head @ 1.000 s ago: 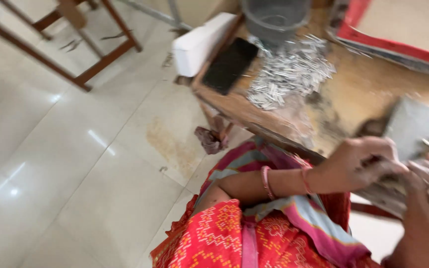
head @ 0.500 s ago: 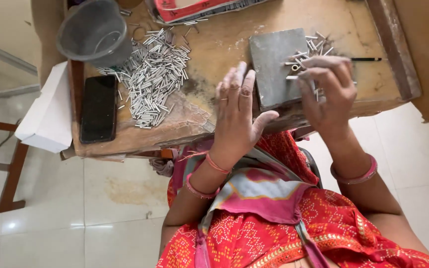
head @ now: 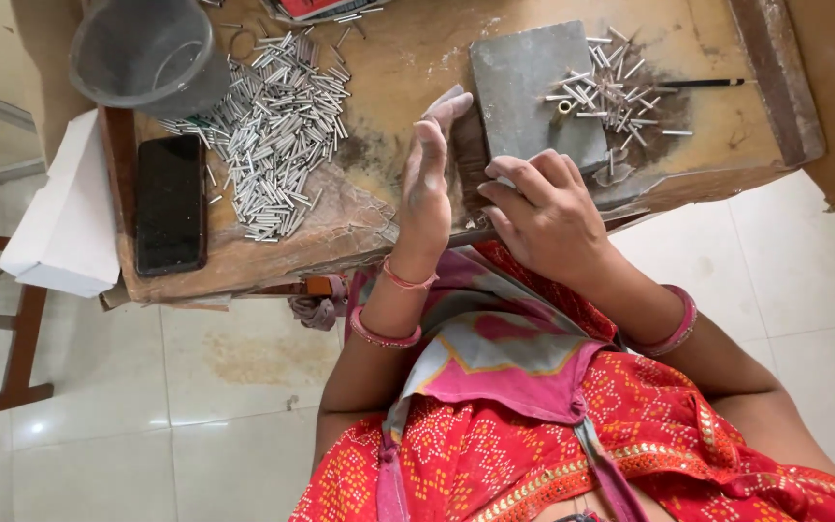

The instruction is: Assembling or inspecting small metallic rod components at a workbench.

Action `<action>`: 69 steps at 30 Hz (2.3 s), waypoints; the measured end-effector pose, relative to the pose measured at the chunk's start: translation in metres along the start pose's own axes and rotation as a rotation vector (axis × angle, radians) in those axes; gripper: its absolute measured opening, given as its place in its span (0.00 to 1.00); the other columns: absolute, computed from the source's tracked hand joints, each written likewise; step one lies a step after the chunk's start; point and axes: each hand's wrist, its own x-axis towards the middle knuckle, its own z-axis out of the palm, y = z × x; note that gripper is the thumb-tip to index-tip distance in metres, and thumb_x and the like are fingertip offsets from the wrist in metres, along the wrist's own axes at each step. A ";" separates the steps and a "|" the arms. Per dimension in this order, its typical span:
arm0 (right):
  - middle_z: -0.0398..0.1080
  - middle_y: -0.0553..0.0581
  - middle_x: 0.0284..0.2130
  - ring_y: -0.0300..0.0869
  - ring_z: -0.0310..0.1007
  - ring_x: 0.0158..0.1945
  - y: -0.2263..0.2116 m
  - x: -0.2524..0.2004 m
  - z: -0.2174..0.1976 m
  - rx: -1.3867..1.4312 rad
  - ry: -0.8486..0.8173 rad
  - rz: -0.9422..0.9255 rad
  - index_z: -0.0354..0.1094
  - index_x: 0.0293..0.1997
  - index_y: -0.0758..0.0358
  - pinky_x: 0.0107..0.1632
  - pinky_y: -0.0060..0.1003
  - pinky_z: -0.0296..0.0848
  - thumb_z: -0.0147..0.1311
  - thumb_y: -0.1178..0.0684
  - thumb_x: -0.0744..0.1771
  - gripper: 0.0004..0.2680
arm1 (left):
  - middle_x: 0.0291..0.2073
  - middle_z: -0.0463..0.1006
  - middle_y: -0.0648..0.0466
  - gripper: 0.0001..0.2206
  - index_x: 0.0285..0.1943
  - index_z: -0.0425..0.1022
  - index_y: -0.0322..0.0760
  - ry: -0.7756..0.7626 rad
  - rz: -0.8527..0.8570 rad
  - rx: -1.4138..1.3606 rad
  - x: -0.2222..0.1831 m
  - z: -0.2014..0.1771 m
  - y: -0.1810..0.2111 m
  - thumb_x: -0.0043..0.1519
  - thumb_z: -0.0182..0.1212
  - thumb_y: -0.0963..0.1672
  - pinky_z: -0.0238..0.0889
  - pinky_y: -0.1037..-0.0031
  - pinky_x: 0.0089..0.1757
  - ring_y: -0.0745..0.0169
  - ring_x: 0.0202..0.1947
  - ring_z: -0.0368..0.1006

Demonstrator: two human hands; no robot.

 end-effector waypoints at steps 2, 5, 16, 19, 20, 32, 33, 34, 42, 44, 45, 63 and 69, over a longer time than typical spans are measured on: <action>0.69 0.53 0.51 0.48 0.65 0.48 -0.001 0.006 0.004 -0.088 -0.034 0.017 0.76 0.43 0.61 0.53 0.43 0.67 0.62 0.55 0.62 0.08 | 0.71 0.64 0.43 0.34 0.68 0.68 0.26 -0.001 -0.020 -0.140 -0.004 0.005 -0.001 0.74 0.34 0.59 0.51 0.66 0.70 0.54 0.72 0.61; 0.69 0.50 0.48 0.47 0.65 0.48 0.003 0.011 0.013 -0.140 -0.060 0.030 0.75 0.41 0.59 0.52 0.42 0.68 0.62 0.56 0.62 0.06 | 0.64 0.70 0.43 0.20 0.60 0.73 0.28 0.075 0.049 0.081 -0.016 0.007 0.014 0.77 0.44 0.51 0.56 0.66 0.66 0.52 0.66 0.65; 0.72 0.52 0.42 0.47 0.70 0.42 0.022 0.026 0.019 0.040 -0.058 0.039 0.72 0.35 0.62 0.47 0.41 0.73 0.59 0.58 0.62 0.03 | 0.42 0.72 0.42 0.10 0.46 0.73 0.28 -0.034 0.158 0.604 -0.018 -0.005 0.034 0.55 0.58 0.35 0.66 0.58 0.47 0.40 0.46 0.71; 0.72 0.53 0.42 0.47 0.71 0.42 0.022 0.026 0.020 0.036 -0.033 0.017 0.71 0.36 0.62 0.47 0.41 0.73 0.59 0.58 0.62 0.03 | 0.39 0.72 0.42 0.08 0.42 0.73 0.30 -0.056 0.167 0.664 -0.013 -0.005 0.023 0.54 0.61 0.36 0.66 0.56 0.46 0.39 0.43 0.71; 0.72 0.53 0.42 0.48 0.72 0.43 0.022 0.025 0.021 0.028 -0.013 0.004 0.71 0.37 0.62 0.47 0.41 0.74 0.59 0.59 0.62 0.04 | 0.37 0.72 0.43 0.07 0.40 0.73 0.31 -0.061 0.177 0.705 -0.012 -0.005 0.020 0.54 0.61 0.36 0.65 0.55 0.46 0.39 0.43 0.71; 0.72 0.59 0.43 0.49 0.78 0.40 0.010 -0.020 -0.002 0.191 0.014 0.027 0.70 0.41 0.65 0.41 0.39 0.77 0.60 0.62 0.64 0.05 | 0.44 0.73 0.45 0.12 0.50 0.72 0.29 0.046 0.172 0.665 -0.017 -0.021 0.037 0.59 0.63 0.38 0.68 0.59 0.47 0.42 0.46 0.73; 0.72 0.59 0.43 0.49 0.78 0.40 0.009 -0.023 0.000 0.198 0.006 0.030 0.70 0.41 0.65 0.41 0.39 0.77 0.60 0.62 0.64 0.05 | 0.44 0.73 0.45 0.12 0.50 0.72 0.29 0.047 0.161 0.666 -0.014 -0.024 0.030 0.59 0.63 0.38 0.68 0.59 0.47 0.42 0.46 0.73; 0.72 0.59 0.43 0.49 0.77 0.41 0.008 -0.026 0.002 0.118 -0.004 -0.012 0.70 0.41 0.66 0.43 0.41 0.77 0.61 0.62 0.64 0.06 | 0.43 0.72 0.44 0.09 0.46 0.73 0.32 0.041 0.144 0.790 -0.011 -0.027 0.023 0.58 0.66 0.38 0.67 0.59 0.48 0.42 0.47 0.72; 0.72 0.59 0.45 0.50 0.77 0.43 0.007 -0.029 0.001 0.012 -0.039 -0.039 0.73 0.43 0.66 0.47 0.42 0.75 0.61 0.58 0.65 0.06 | 0.50 0.72 0.39 0.12 0.47 0.74 0.30 0.264 0.076 1.278 0.004 -0.036 0.011 0.54 0.63 0.36 0.62 0.57 0.56 0.35 0.56 0.66; 0.73 0.59 0.45 0.47 0.77 0.39 0.011 -0.036 0.007 0.025 -0.026 -0.065 0.74 0.41 0.67 0.43 0.41 0.74 0.62 0.59 0.65 0.04 | 0.53 0.73 0.39 0.19 0.51 0.75 0.27 0.223 0.268 1.320 -0.001 -0.038 0.019 0.49 0.58 0.33 0.60 0.54 0.59 0.37 0.57 0.67; 0.73 0.59 0.45 0.47 0.77 0.39 0.013 -0.039 0.010 0.026 -0.026 -0.061 0.74 0.41 0.67 0.43 0.41 0.74 0.62 0.59 0.65 0.04 | 0.53 0.73 0.39 0.19 0.51 0.75 0.27 0.218 0.267 1.321 -0.010 -0.039 0.022 0.49 0.58 0.33 0.60 0.54 0.59 0.37 0.57 0.67; 0.69 0.48 0.31 0.28 0.63 0.29 0.036 -0.047 0.008 1.644 -0.407 0.872 0.72 0.46 0.70 0.29 0.23 0.60 0.58 0.61 0.69 0.04 | 0.40 0.76 0.48 0.09 0.46 0.75 0.34 -0.267 0.370 0.378 -0.050 -0.003 0.068 0.60 0.65 0.34 0.68 0.67 0.45 0.50 0.42 0.75; 0.74 0.58 0.38 0.40 0.76 0.42 -0.008 -0.019 -0.016 0.642 -0.059 0.224 0.68 0.41 0.67 0.47 0.31 0.75 0.60 0.63 0.65 0.05 | 0.38 0.75 0.52 0.07 0.44 0.73 0.34 -0.030 0.241 0.291 -0.061 0.002 0.051 0.61 0.64 0.34 0.69 0.74 0.42 0.62 0.39 0.75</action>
